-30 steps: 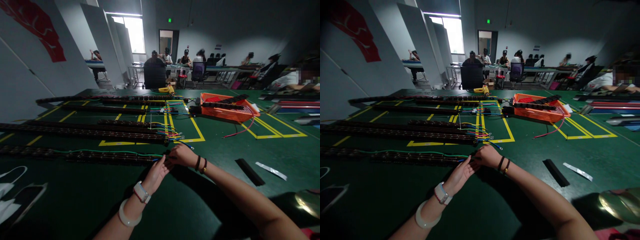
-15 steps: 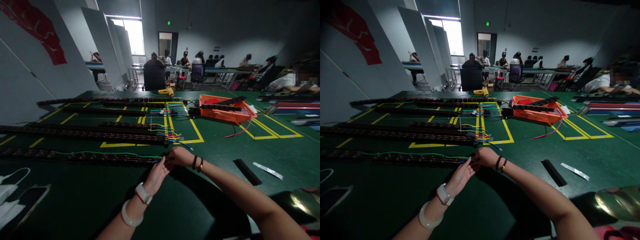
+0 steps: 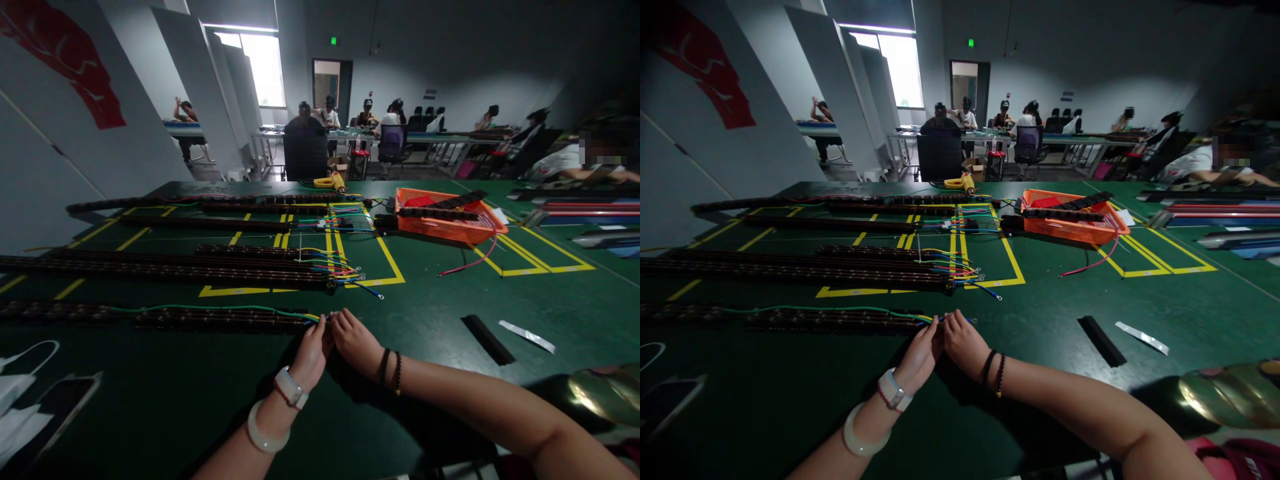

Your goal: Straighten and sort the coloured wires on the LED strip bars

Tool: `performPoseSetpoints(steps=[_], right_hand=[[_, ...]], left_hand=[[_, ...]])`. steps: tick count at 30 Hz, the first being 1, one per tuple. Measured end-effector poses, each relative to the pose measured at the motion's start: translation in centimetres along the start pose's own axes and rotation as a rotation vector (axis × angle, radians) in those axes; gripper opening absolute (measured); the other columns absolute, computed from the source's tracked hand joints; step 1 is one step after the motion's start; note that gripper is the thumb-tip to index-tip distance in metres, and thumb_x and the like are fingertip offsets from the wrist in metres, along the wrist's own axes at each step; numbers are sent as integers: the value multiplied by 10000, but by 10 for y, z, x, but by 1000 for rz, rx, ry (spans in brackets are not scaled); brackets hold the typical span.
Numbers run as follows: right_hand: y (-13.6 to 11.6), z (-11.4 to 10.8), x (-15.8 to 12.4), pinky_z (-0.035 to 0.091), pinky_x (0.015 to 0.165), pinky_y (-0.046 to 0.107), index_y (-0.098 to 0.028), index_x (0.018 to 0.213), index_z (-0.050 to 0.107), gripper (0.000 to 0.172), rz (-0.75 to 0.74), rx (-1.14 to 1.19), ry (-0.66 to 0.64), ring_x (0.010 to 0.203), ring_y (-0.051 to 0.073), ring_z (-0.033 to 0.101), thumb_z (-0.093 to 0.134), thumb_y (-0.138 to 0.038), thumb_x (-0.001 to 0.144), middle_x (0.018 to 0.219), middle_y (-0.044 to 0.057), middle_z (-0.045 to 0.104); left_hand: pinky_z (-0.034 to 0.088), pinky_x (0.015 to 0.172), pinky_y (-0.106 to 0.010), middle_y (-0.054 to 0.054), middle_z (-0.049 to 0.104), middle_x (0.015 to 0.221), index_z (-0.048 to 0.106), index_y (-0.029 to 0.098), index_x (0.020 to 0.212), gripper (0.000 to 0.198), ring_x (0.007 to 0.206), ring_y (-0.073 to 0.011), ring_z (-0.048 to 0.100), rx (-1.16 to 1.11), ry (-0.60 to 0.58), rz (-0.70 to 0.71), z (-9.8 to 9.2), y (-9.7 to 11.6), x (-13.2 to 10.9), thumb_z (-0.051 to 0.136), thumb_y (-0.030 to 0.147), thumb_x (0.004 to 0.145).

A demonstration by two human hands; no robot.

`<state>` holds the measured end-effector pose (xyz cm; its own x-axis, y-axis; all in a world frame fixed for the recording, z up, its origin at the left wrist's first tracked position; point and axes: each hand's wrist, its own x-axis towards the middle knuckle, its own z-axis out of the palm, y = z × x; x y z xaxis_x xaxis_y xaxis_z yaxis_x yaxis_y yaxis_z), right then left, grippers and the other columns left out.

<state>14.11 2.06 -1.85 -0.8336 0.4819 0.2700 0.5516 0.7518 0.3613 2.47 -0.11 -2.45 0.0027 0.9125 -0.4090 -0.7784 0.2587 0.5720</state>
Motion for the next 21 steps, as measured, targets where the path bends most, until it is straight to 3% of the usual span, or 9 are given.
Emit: performPoseSetpoints(steps=[5, 9, 14, 21], right_hand=[[18, -33, -15, 315, 1033, 419, -163, 1244, 513, 371, 151, 253, 46, 1067, 226, 500, 489, -197, 875, 1147, 104, 581], [33, -51, -41, 332, 978, 388, -203, 1060, 587, 192, 399, 374, 141, 972, 194, 512, 481, -257, 909, 1022, 66, 598], [23, -44, -72, 328, 882, 354, -199, 832, 606, 204, 618, 399, 109, 852, 184, 505, 526, -375, 897, 851, 40, 587], [-3, -30, -80, 313, 758, 306, -205, 753, 625, 271, 689, 412, 41, 756, 168, 495, 513, -400, 904, 737, 26, 579]], left_hand=[[433, 975, -367, -67, 707, 947, 648, 146, 843, 107, 1017, -207, 621, -6, -62, -41, 0, 4, 0, 650, 237, 787], [370, 1042, -384, -107, 690, 1039, 654, 124, 914, 198, 1105, -228, 582, 18, -151, -52, 1, 7, -2, 609, 293, 820], [322, 1073, -432, -128, 668, 1108, 636, 134, 942, 192, 1150, -234, 558, 39, -157, -58, -1, 6, -1, 565, 289, 853], [309, 1080, -433, -128, 675, 1087, 629, 135, 905, 182, 1150, -230, 559, 19, -148, -79, -3, 6, 1, 567, 298, 852]])
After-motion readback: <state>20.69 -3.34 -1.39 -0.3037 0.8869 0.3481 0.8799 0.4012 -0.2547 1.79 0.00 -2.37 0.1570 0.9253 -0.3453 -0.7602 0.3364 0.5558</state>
